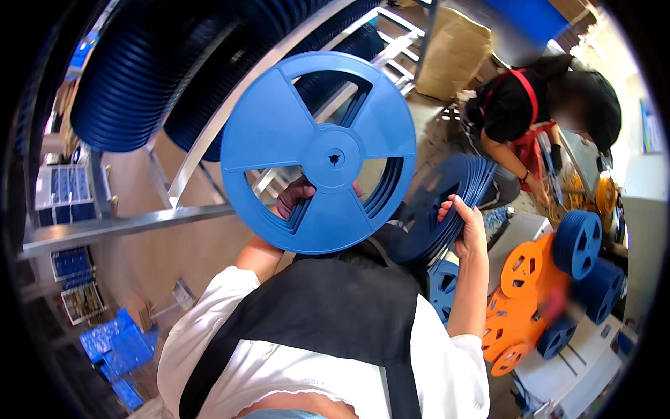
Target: The person picks up blue plastic spools from a wooden board and places them onto a metal rack. They handle the spools one at a time, lifting them and arranging them in a vertical stack on the rack. The person repeats this process for several spools throughout the clip.
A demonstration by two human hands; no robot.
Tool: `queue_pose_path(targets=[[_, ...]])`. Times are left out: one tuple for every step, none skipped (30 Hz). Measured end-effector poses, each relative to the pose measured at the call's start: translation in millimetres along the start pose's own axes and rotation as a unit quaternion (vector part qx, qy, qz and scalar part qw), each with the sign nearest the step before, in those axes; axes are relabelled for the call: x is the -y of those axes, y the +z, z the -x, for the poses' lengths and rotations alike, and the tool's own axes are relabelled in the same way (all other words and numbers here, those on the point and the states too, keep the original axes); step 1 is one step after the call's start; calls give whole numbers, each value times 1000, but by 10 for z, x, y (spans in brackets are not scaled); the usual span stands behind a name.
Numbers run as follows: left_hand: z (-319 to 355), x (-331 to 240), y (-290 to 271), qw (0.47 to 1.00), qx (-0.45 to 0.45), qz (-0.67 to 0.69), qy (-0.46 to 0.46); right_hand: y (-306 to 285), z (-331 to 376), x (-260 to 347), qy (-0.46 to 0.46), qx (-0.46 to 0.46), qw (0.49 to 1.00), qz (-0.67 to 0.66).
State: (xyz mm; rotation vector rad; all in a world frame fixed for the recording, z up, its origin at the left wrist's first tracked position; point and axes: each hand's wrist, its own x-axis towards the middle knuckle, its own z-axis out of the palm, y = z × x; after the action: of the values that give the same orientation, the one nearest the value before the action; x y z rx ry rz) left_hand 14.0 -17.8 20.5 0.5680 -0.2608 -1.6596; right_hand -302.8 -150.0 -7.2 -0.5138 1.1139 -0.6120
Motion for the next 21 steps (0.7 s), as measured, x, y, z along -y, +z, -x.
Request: queue_pose_path(targets=[[99, -20, 20, 1000, 0, 0, 19, -36, -122, -91, 4, -13, 1000, 1], [193, -51, 57, 999, 0, 0, 38, -65, -242, -167, 8, -26, 1000, 2], [251, -113, 30, 998, 29, -29, 43, -36, -308, -179, 2, -42, 999, 21], [351, -125, 40, 997, 24, -22, 64, -75, -394, -218, 7, -36, 999, 9], [448, -133, 64, 996, 19, -14, 85, -103, -431, -228, 12, -33, 999, -2], [541, -148, 84, 994, 14, -9, 110, -101, -486, -227, 18, -26, 999, -13], [611, -168, 69, 987, 22, -47, 152, -137, -548, -230, 26, -8, 999, -26], [679, -201, 114, 981, 27, -64, 182, -129, -597, -213, 38, 4, 998, -40], [754, -236, 169, 973, 31, -82, 211, -118, -624, -211, 42, 10, 999, -33], [828, -262, 183, 964, 37, -100, 244, -51, -647, -195, 44, 18, 999, -23], [885, -328, 196, 967, 53, -30, 246, 6, -687, -181, 48, 33, 998, -18], [969, -360, 245, 964, 25, -30, 261, 56, -738, -182, 52, 47, 997, -13], [1028, -428, 334, 961, 1, -33, 275, 111, -812, -198, 54, 70, 996, -4], [1072, -507, 452, 957, -22, -36, 287, 211, -853, -201, 61, 82, 995, 2], [1135, -561, 609, 952, -77, -32, 293, 311, -868, -228, 51, 89, 995, 21], [1132, -612, 779, 954, -62, 40, 292, 424, -863, -249, 38, 96, 994, 38], [1134, -676, 764, 947, -88, 16, 307, 450, -873, -262, 32, 139, 988, 56], [1141, -833, 702, 939, -108, -15, 327, 499, -902, -287, 17, 189, 979, 71], [1143, -1019, 555, 943, -92, -55, 315, 549, -934, -354, 13, 191, 979, 75], [1103, -1208, 320, 927, -123, -109, 338, 570, -966, -416, 11, 192, 978, 83], [1066, -1388, 60, 906, -155, -161, 358, 591, -941, -402, 3, 213, 971, 106]])
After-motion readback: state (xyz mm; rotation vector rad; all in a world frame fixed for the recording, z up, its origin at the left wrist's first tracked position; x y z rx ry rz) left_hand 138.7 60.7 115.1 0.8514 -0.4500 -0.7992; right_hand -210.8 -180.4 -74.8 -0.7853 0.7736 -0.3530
